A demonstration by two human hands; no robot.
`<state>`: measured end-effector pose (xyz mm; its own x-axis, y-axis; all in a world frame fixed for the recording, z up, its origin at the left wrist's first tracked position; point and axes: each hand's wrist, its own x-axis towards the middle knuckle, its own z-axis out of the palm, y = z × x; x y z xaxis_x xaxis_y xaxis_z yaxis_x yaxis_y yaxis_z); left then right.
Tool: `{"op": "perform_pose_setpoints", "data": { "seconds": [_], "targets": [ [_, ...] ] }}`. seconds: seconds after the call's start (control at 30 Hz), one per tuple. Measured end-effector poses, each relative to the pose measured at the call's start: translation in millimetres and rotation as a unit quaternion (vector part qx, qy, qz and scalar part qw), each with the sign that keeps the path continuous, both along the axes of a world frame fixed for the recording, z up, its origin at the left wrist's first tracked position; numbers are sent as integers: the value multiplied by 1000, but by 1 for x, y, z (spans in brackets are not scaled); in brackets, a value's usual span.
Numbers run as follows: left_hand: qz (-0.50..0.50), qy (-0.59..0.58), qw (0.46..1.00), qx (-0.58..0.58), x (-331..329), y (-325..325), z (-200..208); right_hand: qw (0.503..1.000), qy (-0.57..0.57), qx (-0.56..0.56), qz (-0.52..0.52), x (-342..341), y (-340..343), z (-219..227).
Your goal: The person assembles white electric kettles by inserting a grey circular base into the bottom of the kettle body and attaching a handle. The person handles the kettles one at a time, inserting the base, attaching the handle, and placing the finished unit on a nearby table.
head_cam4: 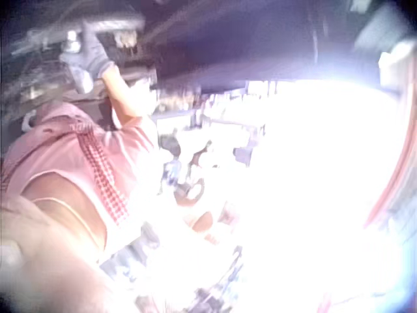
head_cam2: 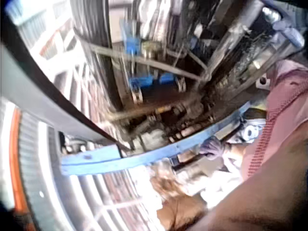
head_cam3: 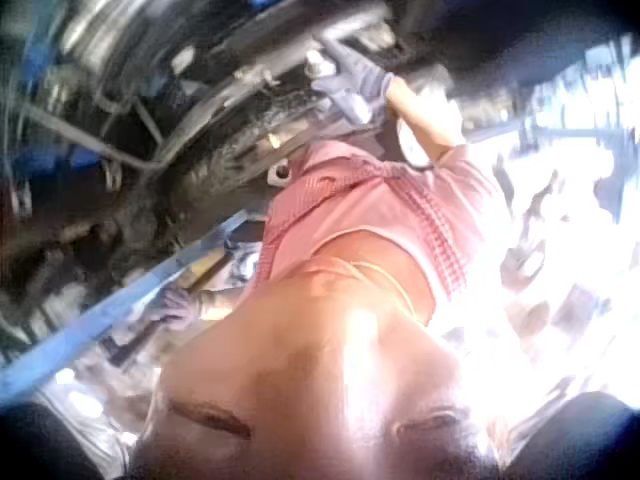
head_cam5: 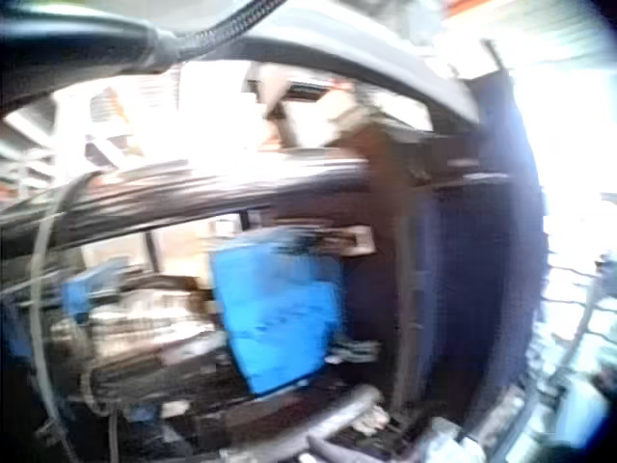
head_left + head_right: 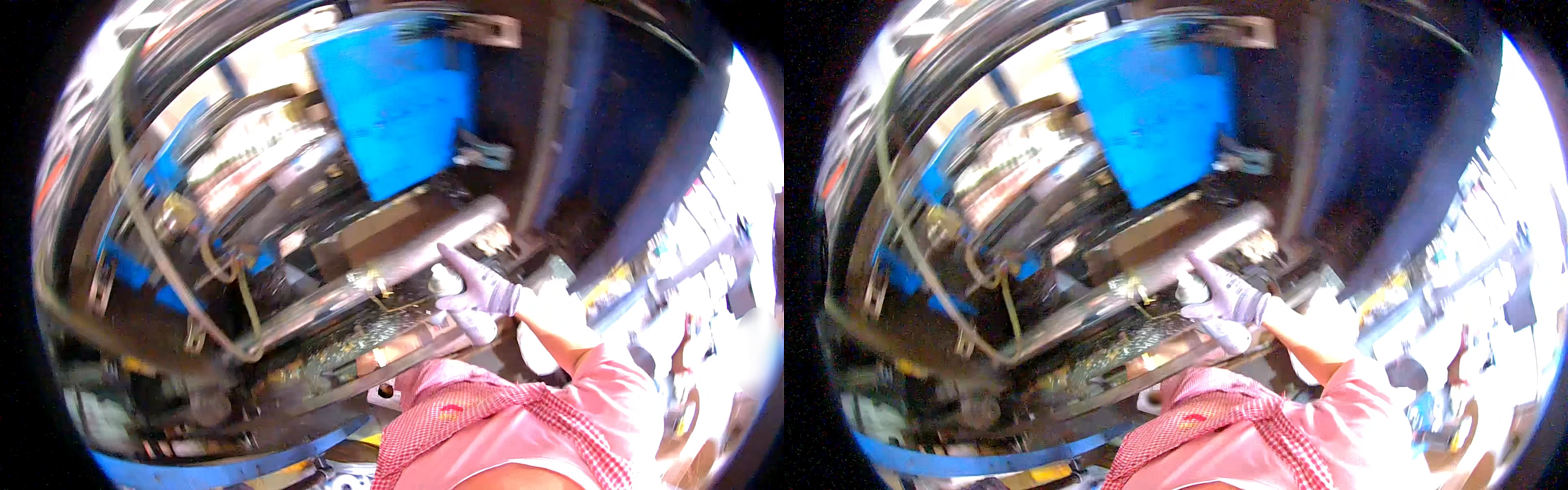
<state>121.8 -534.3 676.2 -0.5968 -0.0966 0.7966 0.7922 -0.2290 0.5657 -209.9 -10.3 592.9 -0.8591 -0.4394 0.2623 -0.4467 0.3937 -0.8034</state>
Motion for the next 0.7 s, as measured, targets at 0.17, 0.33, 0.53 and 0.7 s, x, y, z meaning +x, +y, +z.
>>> {"op": "perform_pose_setpoints", "data": {
  "seconds": [0.17, 0.33, 0.53, 0.7],
  "targets": [
    [-96, -22, 995, 6, -45, 107, 41, 952, -102, -75, -278, 122, 161, 2],
    [-230, -49, 972, -13, -75, 137, 26, 906, -1, -90, -414, 219, 267, -12],
    [-96, -165, 979, -75, -98, 274, 47, 893, 104, -63, -434, 221, 355, -45],
    [-141, -158, 972, -102, -119, 366, 55, 929, 92, -28, -359, 167, 374, -17]
  ]
}}
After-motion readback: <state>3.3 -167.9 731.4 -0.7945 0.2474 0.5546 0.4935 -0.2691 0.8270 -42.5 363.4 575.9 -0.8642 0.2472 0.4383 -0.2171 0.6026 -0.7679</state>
